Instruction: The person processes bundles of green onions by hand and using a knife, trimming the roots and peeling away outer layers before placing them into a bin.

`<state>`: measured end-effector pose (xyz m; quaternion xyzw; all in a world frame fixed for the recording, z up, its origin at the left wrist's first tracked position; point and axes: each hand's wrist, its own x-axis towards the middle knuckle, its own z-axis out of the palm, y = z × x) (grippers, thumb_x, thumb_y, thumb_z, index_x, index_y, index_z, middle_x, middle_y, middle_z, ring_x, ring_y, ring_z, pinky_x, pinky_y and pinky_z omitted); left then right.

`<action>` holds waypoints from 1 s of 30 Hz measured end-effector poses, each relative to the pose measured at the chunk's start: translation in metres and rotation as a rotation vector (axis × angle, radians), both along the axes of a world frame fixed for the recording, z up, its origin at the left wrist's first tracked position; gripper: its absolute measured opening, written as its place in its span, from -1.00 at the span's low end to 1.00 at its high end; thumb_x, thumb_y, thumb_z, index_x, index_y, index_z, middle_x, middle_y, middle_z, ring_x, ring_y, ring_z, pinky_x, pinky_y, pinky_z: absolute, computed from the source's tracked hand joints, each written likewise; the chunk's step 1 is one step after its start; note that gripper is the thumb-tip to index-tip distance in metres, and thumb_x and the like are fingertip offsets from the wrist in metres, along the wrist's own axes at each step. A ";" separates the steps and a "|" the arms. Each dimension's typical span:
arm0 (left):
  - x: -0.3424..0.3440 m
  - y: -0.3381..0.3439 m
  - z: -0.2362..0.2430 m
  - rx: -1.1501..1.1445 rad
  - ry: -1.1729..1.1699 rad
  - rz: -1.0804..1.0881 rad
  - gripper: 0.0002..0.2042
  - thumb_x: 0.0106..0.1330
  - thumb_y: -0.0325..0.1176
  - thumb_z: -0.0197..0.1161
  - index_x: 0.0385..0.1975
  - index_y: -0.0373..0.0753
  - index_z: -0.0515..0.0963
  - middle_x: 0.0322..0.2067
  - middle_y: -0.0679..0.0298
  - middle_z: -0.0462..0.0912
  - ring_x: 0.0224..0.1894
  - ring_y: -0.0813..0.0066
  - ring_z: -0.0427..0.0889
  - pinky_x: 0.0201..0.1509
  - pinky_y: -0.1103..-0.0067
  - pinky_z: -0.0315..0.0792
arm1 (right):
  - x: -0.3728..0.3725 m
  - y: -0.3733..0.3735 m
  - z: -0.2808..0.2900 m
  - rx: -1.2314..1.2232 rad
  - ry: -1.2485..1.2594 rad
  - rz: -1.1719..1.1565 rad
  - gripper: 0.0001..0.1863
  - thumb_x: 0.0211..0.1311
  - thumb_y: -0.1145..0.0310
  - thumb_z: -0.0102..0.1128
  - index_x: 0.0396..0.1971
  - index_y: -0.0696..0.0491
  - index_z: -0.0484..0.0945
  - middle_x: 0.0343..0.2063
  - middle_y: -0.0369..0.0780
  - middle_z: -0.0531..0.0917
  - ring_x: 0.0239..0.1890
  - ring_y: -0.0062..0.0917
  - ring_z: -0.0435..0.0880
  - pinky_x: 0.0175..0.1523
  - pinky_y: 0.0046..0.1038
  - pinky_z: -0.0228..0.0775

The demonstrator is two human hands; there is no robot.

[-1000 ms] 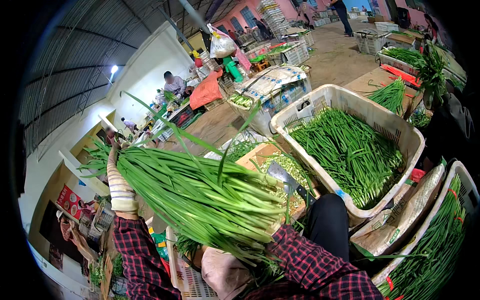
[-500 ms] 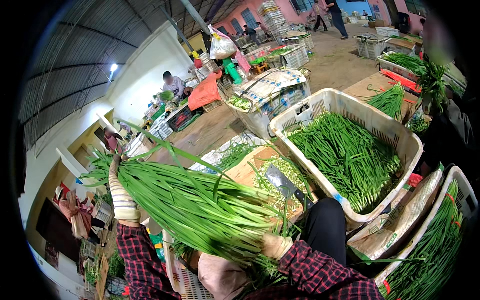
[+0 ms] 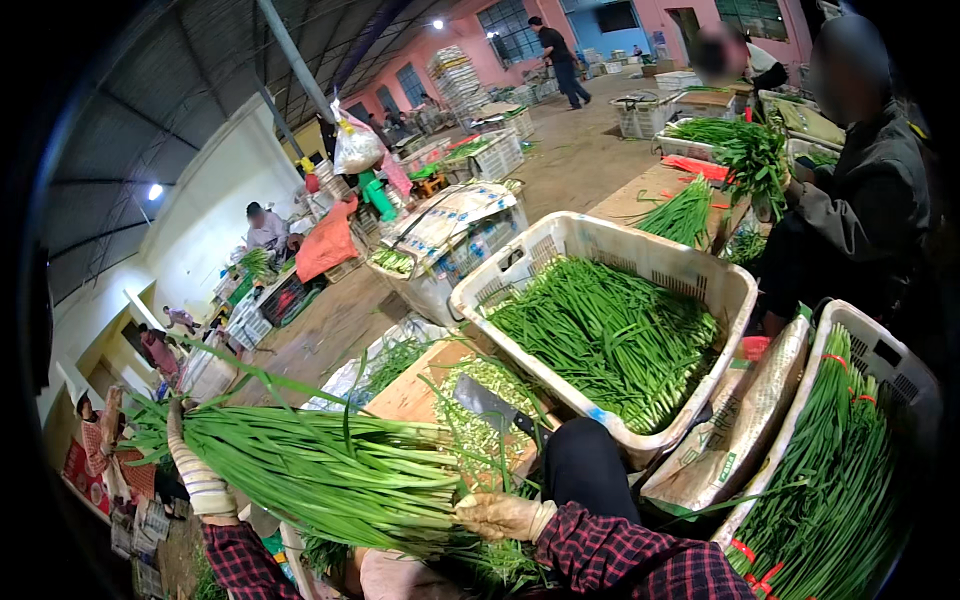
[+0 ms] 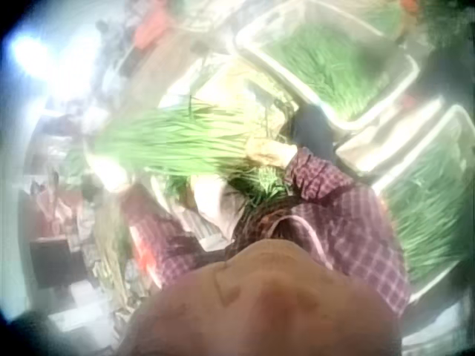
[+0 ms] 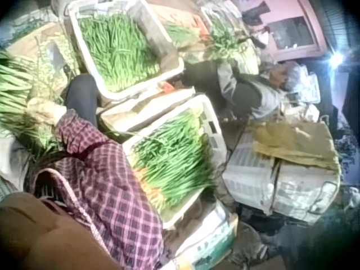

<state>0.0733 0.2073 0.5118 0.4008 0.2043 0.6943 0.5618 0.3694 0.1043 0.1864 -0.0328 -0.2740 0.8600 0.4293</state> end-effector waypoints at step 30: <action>0.027 -0.029 -0.064 0.098 0.336 0.349 -0.70 0.22 -0.17 0.13 -0.18 -0.25 0.50 -0.22 0.24 0.55 -0.19 0.43 0.51 -0.03 0.49 0.41 | -0.014 -0.006 0.067 0.674 -1.112 -0.705 -0.64 0.19 0.12 0.11 -0.23 0.12 0.50 -0.24 -0.15 0.58 -0.14 -0.40 0.53 -0.02 -0.46 0.34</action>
